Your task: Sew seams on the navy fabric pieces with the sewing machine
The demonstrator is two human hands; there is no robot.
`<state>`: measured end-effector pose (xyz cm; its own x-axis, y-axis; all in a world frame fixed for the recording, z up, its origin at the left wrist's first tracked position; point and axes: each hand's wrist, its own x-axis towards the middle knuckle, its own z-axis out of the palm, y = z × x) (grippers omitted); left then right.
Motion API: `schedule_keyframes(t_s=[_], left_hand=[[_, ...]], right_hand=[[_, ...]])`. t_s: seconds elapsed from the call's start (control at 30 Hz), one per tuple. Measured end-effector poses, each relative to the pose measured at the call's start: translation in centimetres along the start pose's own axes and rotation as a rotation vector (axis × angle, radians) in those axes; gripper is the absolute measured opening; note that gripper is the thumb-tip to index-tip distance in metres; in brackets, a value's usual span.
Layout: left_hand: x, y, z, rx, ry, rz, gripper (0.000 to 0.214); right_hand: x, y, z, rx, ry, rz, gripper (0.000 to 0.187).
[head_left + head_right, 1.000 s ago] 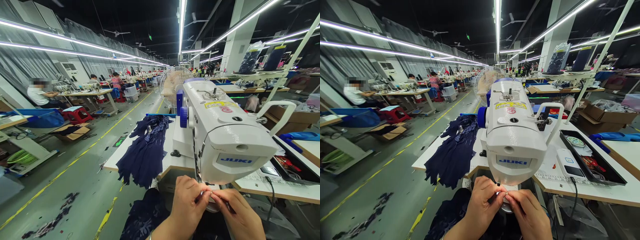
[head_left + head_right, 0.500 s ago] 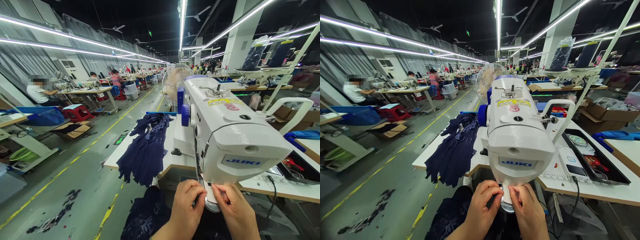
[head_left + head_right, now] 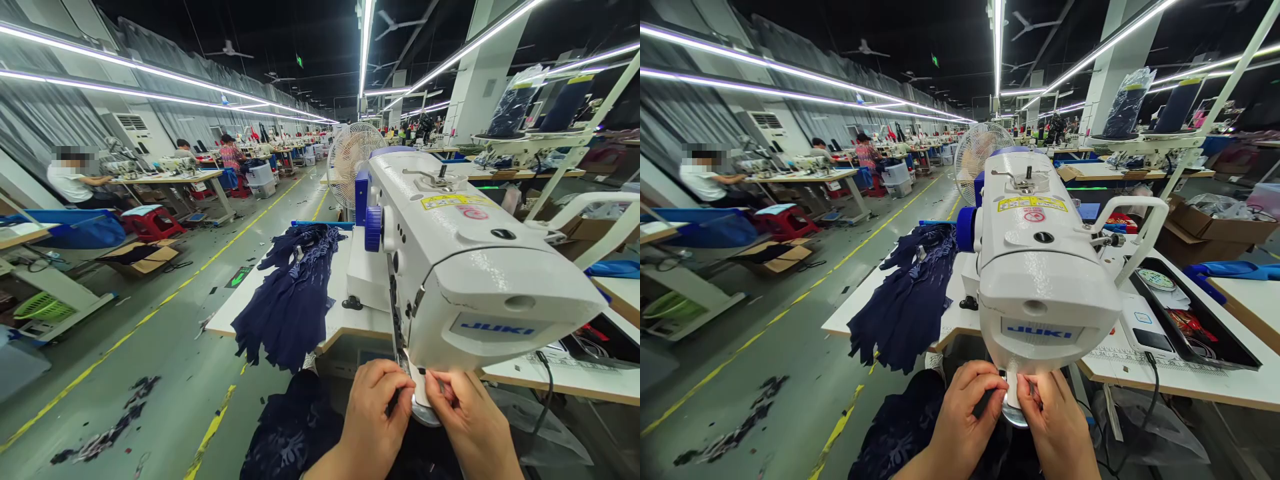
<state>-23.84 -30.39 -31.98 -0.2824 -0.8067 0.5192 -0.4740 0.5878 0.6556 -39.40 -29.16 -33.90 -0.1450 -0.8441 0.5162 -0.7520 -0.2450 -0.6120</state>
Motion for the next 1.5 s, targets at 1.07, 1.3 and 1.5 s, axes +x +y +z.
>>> schedule_keyframes(t_s=[1.07,1.3,1.5], left_hand=[[0.2,0.1,-0.1,0.022,-0.008,0.001,0.012],[1.5,0.8,-0.1,0.017,-0.121,-0.083,0.021],[2.2,1.1,0.1,0.005,-0.141,-0.115,0.019]], right_hand=[[0.3,-1.9,-0.2,0.03,0.023,0.118,0.033],[0.2,-1.8,-0.1,0.04,0.053,0.102,0.032],[0.3,-2.0,-0.2,0.024,0.069,0.046,0.03]])
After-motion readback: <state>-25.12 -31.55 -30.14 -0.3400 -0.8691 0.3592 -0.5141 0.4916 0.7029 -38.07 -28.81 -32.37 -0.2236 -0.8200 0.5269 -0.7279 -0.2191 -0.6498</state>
